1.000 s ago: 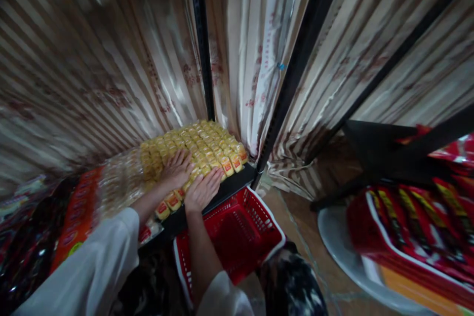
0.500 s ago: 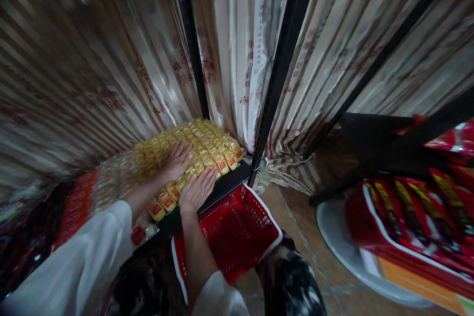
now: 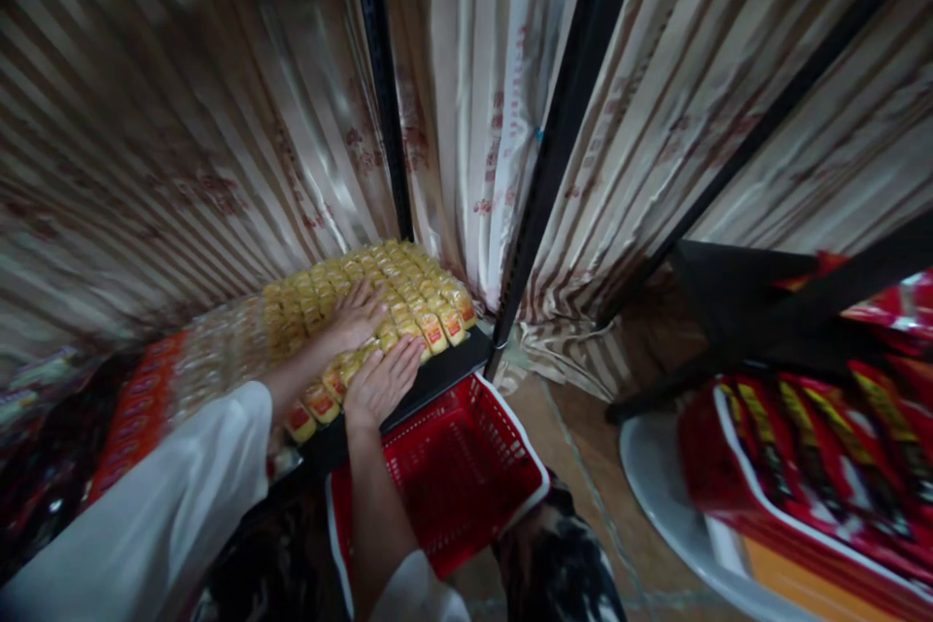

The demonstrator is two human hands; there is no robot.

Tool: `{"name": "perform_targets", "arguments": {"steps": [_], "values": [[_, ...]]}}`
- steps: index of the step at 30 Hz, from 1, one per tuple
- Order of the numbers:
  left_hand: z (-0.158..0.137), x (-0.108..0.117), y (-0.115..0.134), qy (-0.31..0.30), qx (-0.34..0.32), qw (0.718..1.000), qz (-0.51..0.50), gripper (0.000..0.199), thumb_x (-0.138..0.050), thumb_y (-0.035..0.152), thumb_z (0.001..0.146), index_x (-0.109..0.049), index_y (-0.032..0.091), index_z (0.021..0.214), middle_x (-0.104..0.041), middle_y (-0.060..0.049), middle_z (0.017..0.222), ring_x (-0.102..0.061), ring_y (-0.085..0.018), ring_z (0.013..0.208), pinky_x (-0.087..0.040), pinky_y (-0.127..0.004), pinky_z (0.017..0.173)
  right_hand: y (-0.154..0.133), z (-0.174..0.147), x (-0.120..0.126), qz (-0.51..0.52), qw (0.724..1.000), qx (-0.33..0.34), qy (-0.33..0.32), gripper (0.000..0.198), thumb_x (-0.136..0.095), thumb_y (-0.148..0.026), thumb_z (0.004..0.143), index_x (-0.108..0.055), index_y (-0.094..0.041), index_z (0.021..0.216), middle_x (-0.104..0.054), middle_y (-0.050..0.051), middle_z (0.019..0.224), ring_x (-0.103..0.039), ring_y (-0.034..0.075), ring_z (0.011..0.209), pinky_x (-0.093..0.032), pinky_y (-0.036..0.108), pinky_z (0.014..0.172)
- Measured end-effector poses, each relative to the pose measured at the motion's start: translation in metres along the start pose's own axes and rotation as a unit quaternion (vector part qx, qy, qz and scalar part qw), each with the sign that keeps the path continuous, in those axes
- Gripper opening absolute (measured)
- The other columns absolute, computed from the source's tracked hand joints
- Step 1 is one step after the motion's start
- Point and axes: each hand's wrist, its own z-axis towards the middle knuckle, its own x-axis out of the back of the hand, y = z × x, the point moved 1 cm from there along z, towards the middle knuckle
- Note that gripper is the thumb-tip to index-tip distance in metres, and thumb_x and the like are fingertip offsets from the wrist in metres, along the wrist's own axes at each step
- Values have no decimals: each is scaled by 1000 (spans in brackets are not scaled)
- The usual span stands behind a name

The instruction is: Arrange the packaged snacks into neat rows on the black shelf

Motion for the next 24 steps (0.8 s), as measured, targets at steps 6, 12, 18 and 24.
{"name": "perform_targets", "arguments": {"steps": [6, 12, 18, 24], "values": [[6, 0, -3, -15, 9, 1000, -24, 63, -13, 42, 93, -24, 7, 144, -16, -14, 153, -8, -22, 142, -6, -45, 114, -2, 0, 3, -14, 1000, 1, -20, 60, -13, -38, 95, -14, -4, 145, -16, 22, 151, -11, 31, 140, -22, 54, 106], [6, 2, -8, -5, 4, 998, -57, 60, -17, 43, 93, -27, 11, 143, -18, -11, 153, -10, -22, 141, -6, -46, 113, 0, 0, -1, -40, 999, 7, -3, 60, -14, -37, 95, -16, -4, 145, -19, 22, 151, -13, 30, 140, -23, 52, 107], [-36, 27, -13, 104, 24, 990, -91, 54, -21, 37, 95, -34, 12, 141, -18, -13, 153, -10, -22, 141, -12, -43, 114, 3, 1, -4, -4, 999, 20, 37, 59, -16, -39, 95, -21, -5, 144, -24, 22, 149, -18, 30, 139, -25, 53, 107], [-146, 16, -21, 202, -15, 942, -266, 48, -37, 34, 90, -48, 9, 130, -37, -16, 145, -31, -21, 136, -26, -41, 112, 8, 4, -2, 47, 997, 17, 65, 60, -16, -42, 95, -27, -7, 142, -29, 21, 147, -22, 29, 138, -24, 55, 107]]}}
